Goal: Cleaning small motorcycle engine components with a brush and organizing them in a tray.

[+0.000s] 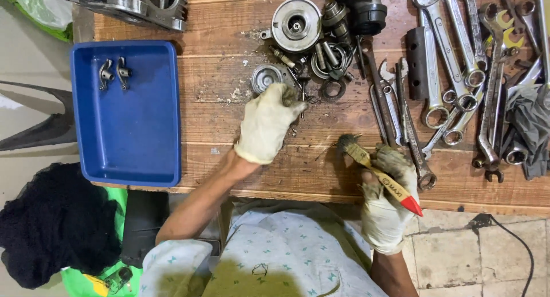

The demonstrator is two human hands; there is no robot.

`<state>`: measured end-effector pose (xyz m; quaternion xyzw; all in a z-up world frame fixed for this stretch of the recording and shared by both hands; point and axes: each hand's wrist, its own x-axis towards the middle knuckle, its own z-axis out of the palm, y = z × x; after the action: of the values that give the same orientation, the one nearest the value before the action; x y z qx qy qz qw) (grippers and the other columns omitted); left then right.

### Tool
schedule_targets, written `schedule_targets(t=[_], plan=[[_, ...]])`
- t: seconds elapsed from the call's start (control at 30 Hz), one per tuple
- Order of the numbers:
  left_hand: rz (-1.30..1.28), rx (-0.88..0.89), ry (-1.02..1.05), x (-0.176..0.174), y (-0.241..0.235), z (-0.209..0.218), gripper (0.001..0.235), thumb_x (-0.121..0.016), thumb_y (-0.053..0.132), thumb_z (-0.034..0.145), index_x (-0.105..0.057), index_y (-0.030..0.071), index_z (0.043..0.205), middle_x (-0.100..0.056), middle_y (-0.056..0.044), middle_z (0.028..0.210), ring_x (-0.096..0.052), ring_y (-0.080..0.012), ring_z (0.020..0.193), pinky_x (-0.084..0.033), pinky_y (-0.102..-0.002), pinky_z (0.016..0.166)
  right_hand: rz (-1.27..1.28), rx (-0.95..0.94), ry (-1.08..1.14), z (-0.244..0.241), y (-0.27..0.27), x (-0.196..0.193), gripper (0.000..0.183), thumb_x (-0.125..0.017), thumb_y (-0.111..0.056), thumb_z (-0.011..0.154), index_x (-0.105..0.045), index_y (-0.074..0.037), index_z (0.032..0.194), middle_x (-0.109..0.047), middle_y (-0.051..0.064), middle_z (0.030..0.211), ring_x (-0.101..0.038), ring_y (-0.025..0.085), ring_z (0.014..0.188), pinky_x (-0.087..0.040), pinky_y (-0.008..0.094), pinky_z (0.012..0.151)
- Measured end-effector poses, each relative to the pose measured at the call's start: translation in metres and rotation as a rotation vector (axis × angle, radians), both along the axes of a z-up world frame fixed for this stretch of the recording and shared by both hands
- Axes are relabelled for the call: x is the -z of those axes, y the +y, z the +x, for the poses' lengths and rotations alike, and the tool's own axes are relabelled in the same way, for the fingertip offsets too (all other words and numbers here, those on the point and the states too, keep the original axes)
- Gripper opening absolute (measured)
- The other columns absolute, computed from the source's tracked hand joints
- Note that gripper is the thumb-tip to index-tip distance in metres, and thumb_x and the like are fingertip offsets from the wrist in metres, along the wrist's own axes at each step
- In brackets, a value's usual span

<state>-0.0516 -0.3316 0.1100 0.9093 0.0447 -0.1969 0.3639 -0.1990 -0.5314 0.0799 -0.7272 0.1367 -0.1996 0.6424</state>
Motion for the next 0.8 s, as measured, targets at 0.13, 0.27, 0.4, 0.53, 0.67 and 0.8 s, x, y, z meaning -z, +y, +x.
schedule_targets(t=[0.13, 0.27, 0.4, 0.53, 0.67, 0.8], plan=[[-0.116, -0.009, -0.116, 0.014, 0.0, 0.004, 0.042, -0.073, 0.026, 0.096, -0.055, 0.002, 0.125, -0.067, -0.001, 0.06, -0.063, -0.0108, 0.046, -0.052, -0.024, 0.035, -0.256, -0.078, -0.102, 0.009, -0.017, 0.014, 0.021, -0.078, 0.001, 0.089, -0.069, -0.001, 0.107, -0.068, 0.019, 0.114, -0.066, 0.033, 0.113, -0.052, 0.045, 0.11], [-0.023, -0.114, 0.072, 0.01, -0.01, 0.012, 0.041, -0.077, 0.031, 0.088, -0.063, 0.017, 0.124, -0.072, -0.01, 0.091, -0.067, -0.0255, 0.086, -0.054, -0.04, 0.071, 0.156, -0.112, 0.257, 0.019, -0.035, 0.065, 0.023, -0.079, 0.015, 0.079, -0.072, 0.004, 0.098, -0.071, 0.017, 0.095, -0.068, 0.018, 0.09, -0.06, 0.042, 0.089], [0.047, -0.183, 0.215, -0.006, -0.016, 0.013, 0.043, -0.08, 0.034, 0.082, -0.068, 0.028, 0.123, -0.076, -0.016, 0.115, -0.071, -0.0365, 0.115, -0.056, -0.051, 0.099, 0.073, -0.413, 0.306, 0.057, -0.024, -0.009, 0.02, -0.074, 0.002, 0.084, -0.075, 0.003, 0.104, -0.072, 0.022, 0.095, -0.07, 0.029, 0.092, -0.057, 0.054, 0.089], [-0.198, -0.196, 0.159, -0.022, -0.003, 0.009, 0.052, -0.074, 0.01, 0.084, -0.064, 0.011, 0.135, -0.07, -0.026, 0.127, -0.065, -0.0413, 0.124, -0.051, -0.052, 0.105, -1.046, -0.547, -0.251, 0.061, -0.055, 0.029, 0.048, -0.061, 0.004, 0.091, -0.063, -0.015, 0.136, -0.062, 0.017, 0.139, -0.059, 0.039, 0.126, -0.05, 0.054, 0.102], [-0.636, -0.221, 0.057, -0.031, 0.001, -0.013, 0.067, -0.067, -0.01, 0.085, -0.044, -0.011, 0.148, -0.051, -0.039, 0.146, -0.044, -0.0479, 0.141, -0.035, -0.059, 0.117, -1.403, -0.55, -0.089, 0.057, -0.057, -0.007, 0.034, -0.058, -0.011, 0.098, -0.068, -0.024, 0.128, -0.064, 0.007, 0.137, -0.064, 0.029, 0.127, -0.056, 0.045, 0.104], [-0.755, -0.194, 0.041, 0.025, 0.015, -0.042, 0.069, -0.065, -0.013, 0.088, -0.041, -0.006, 0.153, -0.045, -0.036, 0.151, -0.038, -0.0462, 0.146, -0.031, -0.056, 0.122, -1.435, -0.563, -0.066, 0.058, -0.046, -0.039, 0.041, -0.055, -0.003, 0.095, -0.068, -0.021, 0.13, -0.063, 0.008, 0.142, -0.058, 0.03, 0.137, -0.05, 0.048, 0.108]])
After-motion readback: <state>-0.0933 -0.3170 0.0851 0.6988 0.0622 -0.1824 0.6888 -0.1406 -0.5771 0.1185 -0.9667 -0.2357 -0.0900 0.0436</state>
